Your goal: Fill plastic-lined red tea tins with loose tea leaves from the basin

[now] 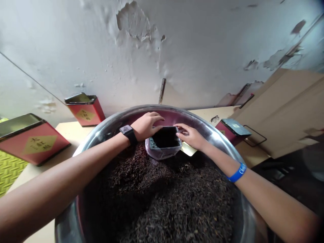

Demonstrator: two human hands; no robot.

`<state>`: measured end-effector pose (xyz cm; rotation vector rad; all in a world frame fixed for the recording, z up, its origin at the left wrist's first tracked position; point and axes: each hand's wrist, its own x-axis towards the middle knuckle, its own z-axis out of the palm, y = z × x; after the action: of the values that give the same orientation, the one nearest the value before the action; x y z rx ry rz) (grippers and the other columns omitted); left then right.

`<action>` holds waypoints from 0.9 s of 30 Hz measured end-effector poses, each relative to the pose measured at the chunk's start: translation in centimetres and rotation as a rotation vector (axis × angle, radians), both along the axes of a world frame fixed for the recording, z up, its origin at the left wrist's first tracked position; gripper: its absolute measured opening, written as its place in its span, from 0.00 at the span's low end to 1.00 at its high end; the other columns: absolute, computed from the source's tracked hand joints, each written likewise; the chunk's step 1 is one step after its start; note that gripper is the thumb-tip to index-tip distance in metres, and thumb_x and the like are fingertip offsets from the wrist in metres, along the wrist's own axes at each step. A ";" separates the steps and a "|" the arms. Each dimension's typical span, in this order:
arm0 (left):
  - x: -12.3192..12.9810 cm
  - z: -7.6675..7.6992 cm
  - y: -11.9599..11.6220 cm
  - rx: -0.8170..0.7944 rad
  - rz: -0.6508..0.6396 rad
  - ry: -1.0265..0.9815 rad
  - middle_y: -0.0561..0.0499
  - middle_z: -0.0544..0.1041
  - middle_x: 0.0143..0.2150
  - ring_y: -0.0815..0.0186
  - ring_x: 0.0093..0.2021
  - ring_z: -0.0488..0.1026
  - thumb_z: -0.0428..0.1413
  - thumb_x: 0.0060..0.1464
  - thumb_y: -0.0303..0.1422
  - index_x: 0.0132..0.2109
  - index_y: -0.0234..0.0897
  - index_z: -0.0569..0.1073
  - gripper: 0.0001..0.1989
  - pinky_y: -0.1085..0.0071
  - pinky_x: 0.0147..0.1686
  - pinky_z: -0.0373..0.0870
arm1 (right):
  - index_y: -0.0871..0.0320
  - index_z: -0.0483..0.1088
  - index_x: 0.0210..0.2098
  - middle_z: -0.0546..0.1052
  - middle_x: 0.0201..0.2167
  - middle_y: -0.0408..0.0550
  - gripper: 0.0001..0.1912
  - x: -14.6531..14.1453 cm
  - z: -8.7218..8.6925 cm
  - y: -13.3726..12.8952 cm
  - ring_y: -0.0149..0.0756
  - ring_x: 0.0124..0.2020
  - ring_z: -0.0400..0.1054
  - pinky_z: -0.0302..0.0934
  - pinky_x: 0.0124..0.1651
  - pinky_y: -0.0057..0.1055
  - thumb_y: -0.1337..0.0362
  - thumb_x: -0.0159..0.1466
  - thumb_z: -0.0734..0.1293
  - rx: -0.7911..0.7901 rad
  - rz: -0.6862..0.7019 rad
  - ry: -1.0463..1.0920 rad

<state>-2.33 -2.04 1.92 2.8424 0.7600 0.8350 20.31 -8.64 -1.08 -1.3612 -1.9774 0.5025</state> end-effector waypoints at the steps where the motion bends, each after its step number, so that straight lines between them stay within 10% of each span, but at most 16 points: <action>1: 0.0 -0.4 0.4 -0.051 0.018 0.030 0.46 0.70 0.50 0.64 0.50 0.66 0.49 0.54 0.37 0.51 0.36 0.67 0.18 0.67 0.51 0.60 | 0.56 0.63 0.49 0.72 0.41 0.49 0.18 0.0 0.0 -0.1 0.34 0.41 0.67 0.63 0.46 0.35 0.65 0.58 0.60 0.004 0.001 -0.013; 9: -0.1 -1.9 1.5 -0.241 0.031 0.202 0.49 0.76 0.43 0.65 0.41 0.72 0.44 0.56 0.35 0.48 0.39 0.72 0.17 0.71 0.41 0.64 | 0.59 0.68 0.42 0.72 0.38 0.50 0.11 -2.7 3.3 -4.0 0.35 0.42 0.65 0.59 0.48 0.37 0.68 0.60 0.59 0.470 0.055 -0.197; 16: -0.5 -1.5 1.7 -0.291 -0.014 0.192 0.50 0.76 0.42 0.66 0.39 0.72 0.46 0.55 0.39 0.48 0.39 0.72 0.17 0.74 0.39 0.64 | 0.57 0.63 0.52 0.70 0.44 0.53 0.32 -10.0 2.9 -8.7 0.43 0.41 0.67 0.62 0.37 0.35 0.45 0.54 0.63 -0.207 0.876 -0.754; 19: -0.5 -1.3 1.5 -0.316 -0.038 0.196 0.49 0.76 0.42 0.67 0.38 0.71 0.47 0.55 0.40 0.48 0.38 0.72 0.18 0.74 0.38 0.63 | 0.58 0.61 0.53 0.69 0.45 0.58 0.38 -11.4 1.4 -9.1 0.48 0.39 0.67 0.61 0.32 0.36 0.42 0.49 0.64 -0.318 0.993 -0.924; 27: -0.3 -1.0 1.6 -0.458 -0.061 0.198 0.51 0.77 0.40 0.69 0.35 0.72 0.44 0.56 0.45 0.47 0.40 0.73 0.20 0.75 0.33 0.63 | 0.60 0.66 0.49 0.74 0.39 0.52 0.19 -10.5 1.9 -7.6 0.38 0.36 0.69 0.59 0.30 0.29 0.62 0.59 0.63 -0.322 1.051 -0.855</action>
<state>-2.64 -0.48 0.96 2.5367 0.7638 0.3184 9.79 -16.22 0.83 -0.5826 -3.4263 0.7967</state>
